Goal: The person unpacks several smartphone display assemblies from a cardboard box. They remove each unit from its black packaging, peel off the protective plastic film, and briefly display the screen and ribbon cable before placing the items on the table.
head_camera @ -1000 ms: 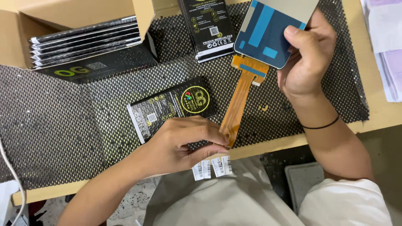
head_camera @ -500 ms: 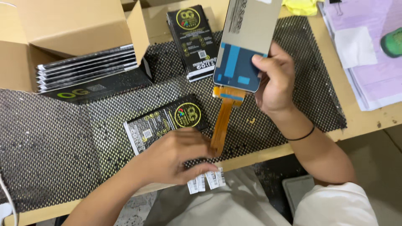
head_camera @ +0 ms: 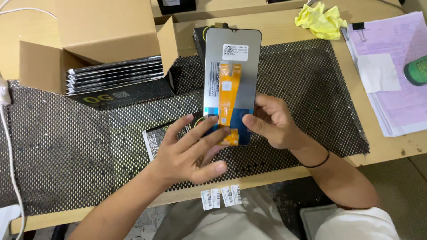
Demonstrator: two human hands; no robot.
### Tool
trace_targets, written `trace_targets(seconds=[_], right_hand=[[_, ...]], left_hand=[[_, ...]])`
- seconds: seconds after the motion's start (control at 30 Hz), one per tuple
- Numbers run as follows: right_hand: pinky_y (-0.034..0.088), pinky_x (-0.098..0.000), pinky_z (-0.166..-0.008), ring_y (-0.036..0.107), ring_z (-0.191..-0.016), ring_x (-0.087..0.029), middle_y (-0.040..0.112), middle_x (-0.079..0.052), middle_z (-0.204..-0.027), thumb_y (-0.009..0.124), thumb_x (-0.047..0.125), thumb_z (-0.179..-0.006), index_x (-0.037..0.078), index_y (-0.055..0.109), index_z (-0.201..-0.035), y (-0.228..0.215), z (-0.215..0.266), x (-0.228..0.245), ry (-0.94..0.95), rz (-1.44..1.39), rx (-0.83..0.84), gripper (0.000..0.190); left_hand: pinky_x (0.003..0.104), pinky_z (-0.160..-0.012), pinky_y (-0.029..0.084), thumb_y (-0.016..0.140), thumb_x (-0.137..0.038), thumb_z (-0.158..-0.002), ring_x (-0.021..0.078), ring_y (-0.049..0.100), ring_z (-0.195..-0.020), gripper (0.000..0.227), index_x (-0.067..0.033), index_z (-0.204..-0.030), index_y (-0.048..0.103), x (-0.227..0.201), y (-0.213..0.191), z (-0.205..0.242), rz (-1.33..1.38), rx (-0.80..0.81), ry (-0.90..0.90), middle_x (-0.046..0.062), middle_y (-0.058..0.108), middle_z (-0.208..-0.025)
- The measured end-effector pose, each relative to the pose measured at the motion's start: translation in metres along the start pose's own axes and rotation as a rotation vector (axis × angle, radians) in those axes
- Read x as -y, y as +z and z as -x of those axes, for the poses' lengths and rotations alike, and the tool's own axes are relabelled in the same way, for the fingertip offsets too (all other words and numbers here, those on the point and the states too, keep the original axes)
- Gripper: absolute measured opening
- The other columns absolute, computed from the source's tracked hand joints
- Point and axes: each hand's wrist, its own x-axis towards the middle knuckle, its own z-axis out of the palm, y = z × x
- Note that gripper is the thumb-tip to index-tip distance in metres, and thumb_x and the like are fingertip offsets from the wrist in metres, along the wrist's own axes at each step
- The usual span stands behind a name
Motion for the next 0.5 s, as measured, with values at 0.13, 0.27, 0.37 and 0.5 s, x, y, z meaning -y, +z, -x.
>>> trace_targets(seconds=[0.13,0.27,0.37,0.5], right_hand=[[0.055,-0.0280,-0.077,0.063,-0.090,-0.018,0.064,-0.007,-0.101,0.062,0.033,-0.099,-0.003,0.063,-0.118,-0.001,0.003,-0.004,-0.089,0.043,0.082,0.041],[0.037,-0.0245,-0.055,0.044,-0.062,-0.009,0.050,0.003,-0.074,0.061,0.034,-0.100,0.003,0.063,-0.098,-0.005,0.004,-0.012,-0.188,0.165,0.093,0.031],[0.040,-0.0245,-0.056,0.047,-0.064,-0.010,0.052,0.002,-0.077,0.061,0.032,-0.101,0.001,0.061,-0.102,-0.004,0.003,-0.015,-0.187,0.119,0.109,0.031],[0.061,-0.0354,-0.098,0.069,-0.111,-0.027,0.068,-0.015,-0.119,0.063,0.033,-0.100,-0.006,0.059,-0.125,0.001,0.000,-0.010,-0.071,-0.032,0.128,0.047]], left_hand=[[0.044,-0.096,0.053,0.078,-0.019,-0.104,0.0220,0.075,-0.106,0.031,-0.0280,-0.125,0.056,-0.003,-0.006,-0.013,-0.128,0.010,0.039,0.001,0.075,-0.113],[0.040,-0.093,0.053,0.073,-0.020,-0.102,0.0189,0.069,-0.109,0.006,-0.0227,-0.108,0.075,-0.004,-0.008,-0.014,-0.175,0.016,0.087,-0.002,0.071,-0.113],[0.040,-0.094,0.053,0.068,-0.020,-0.105,0.0190,0.068,-0.112,0.012,-0.0217,-0.112,0.077,-0.004,-0.009,-0.013,-0.175,0.032,0.082,-0.001,0.071,-0.117],[0.039,-0.094,0.053,0.078,-0.025,-0.102,0.0161,0.071,-0.108,0.010,-0.0173,-0.108,0.077,-0.001,-0.009,-0.018,-0.201,-0.033,0.078,-0.002,0.071,-0.113]])
